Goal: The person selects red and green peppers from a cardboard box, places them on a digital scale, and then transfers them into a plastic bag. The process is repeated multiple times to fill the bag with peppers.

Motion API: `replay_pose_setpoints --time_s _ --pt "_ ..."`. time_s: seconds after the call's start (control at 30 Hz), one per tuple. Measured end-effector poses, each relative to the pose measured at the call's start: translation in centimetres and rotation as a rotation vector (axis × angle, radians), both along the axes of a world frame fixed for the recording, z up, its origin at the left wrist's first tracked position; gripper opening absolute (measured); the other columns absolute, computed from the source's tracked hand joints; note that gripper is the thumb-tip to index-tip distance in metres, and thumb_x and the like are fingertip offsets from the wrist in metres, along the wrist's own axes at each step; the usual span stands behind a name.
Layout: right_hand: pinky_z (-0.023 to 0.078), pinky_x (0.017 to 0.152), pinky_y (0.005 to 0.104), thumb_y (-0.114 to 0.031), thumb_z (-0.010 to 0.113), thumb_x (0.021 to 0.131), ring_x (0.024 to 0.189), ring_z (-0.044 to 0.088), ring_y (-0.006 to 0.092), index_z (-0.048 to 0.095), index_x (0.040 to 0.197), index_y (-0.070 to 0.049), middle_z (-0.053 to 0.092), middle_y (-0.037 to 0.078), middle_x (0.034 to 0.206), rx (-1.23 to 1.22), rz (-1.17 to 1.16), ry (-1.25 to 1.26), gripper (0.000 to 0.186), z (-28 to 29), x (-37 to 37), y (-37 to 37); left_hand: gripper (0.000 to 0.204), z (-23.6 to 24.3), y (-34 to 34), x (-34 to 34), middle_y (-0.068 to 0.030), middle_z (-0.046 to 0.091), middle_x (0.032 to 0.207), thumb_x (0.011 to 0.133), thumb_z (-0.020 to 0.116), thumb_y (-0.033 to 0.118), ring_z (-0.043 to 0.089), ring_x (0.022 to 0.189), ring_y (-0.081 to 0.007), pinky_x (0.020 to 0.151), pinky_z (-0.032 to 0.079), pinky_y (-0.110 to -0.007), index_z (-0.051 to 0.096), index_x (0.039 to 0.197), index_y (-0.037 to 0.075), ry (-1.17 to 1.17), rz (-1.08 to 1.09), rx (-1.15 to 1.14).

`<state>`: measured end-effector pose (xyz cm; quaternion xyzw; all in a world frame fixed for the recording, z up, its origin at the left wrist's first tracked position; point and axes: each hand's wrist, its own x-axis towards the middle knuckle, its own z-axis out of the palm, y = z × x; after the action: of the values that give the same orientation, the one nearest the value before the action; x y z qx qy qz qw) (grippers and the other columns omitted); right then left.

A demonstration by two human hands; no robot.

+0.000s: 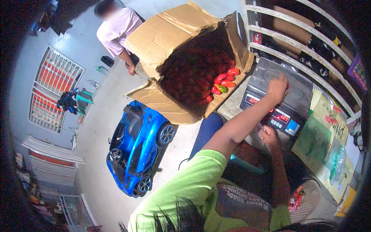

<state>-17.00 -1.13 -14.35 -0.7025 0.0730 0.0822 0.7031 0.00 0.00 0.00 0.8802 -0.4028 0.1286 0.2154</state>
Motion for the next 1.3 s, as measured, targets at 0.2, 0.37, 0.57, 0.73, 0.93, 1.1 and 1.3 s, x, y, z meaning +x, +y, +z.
replay_pose_setpoints --time_s 0.2,0.37,0.57,0.73,0.93,1.1,1.3 --pt "0.039 0.06 0.0291 -0.031 0.056 0.085 0.067 0.047 0.0115 0.059 0.083 -0.002 0.053 0.001 0.07 -0.317 0.053 -0.049 0.03 0.6 -4.4 -0.7 0.031 2.7 5.7 -2.0 -0.017 0.058 0.094 0.072 0.07 0.028 0.061 0.082 -0.0348 0.07 0.049 -0.044 0.062 0.091 0.005 0.051 -0.081 -0.234" --pt "0.033 0.05 0.0257 -0.029 0.055 0.086 0.057 0.041 0.0081 0.055 0.075 -0.006 0.044 -0.003 0.062 -0.363 -0.022 -0.111 0.025 3.4 -6.6 -0.5 0.033 3.0 15.0 0.3 -0.02 0.062 0.083 0.077 0.066 0.035 0.061 0.079 -0.0362 0.07 0.048 -0.046 0.064 0.083 0.002 0.124 0.123 -0.259" --pt "0.035 0.051 0.0271 -0.028 0.055 0.087 0.057 0.044 0.0085 0.057 0.077 -0.004 0.047 -0.002 0.062 -0.306 0.051 0.024 0.026 6.9 -4.7 2.9 0.037 1.2 23.8 9.4 -0.0207 0.062 0.092 0.087 0.053 0.037 0.062 0.083 -0.037 0.076 0.049 -0.046 0.061 0.1 0.003 0.011 0.667 -0.002" --pt "0.042 0.063 0.0302 -0.028 0.057 0.085 0.066 0.052 0.0129 0.059 0.088 0.001 0.057 0.006 0.07 -0.218 0.08 0.072 0.029 5.5 -3.5 4.0 0.057 -9.8 28.3 16.4 -0.0273 0.055 0.116 0.093 0.032 0.05 0.056 0.105 -0.04 0.089 0.045 -0.047 0.051 0.122 0.003 0.409 0.619 0.029" --pt "0.036 0.053 0.0264 -0.02 0.06 0.087 0.06 0.043 0.0056 0.058 0.078 0.0 0.047 -0.004 0.063 -0.164 0.049 -0.025 0.022 0.0 -4.4 4.8 0.057 -13.4 29.0 19.4 -0.0256 0.056 0.116 0.093 0.033 0.047 0.055 0.106 -0.0384 0.089 0.045 -0.045 0.049 0.125 0.004 0.484 0.523 -0.295" --pt "0.042 0.065 0.0317 -0.02 0.061 0.085 0.069 0.048 0.0091 0.059 0.087 0.003 0.059 0.009 0.071 -0.133 0.014 -0.106 0.024 -2.8 -3.9 4.4 0.05 -9.0 27.9 19.3 -0.0226 0.058 0.113 0.091 0.039 0.041 0.057 0.102 -0.0355 0.085 0.047 -0.044 0.052 0.122 0.004 0.706 0.558 0.076" --pt "0.042 0.063 0.0327 -0.022 0.061 0.084 0.067 0.05 0.0123 0.059 0.086 0.003 0.058 0.011 0.07 -0.297 0.071 -0.159 0.024 -0.2 -3.4 4.4 0.044 -6.0 28.5 14.9 -0.0201 0.061 0.109 0.09 0.044 0.037 0.058 0.1 -0.035 0.084 0.047 -0.045 0.054 0.121 0.007 0.551 0.496 0.209"
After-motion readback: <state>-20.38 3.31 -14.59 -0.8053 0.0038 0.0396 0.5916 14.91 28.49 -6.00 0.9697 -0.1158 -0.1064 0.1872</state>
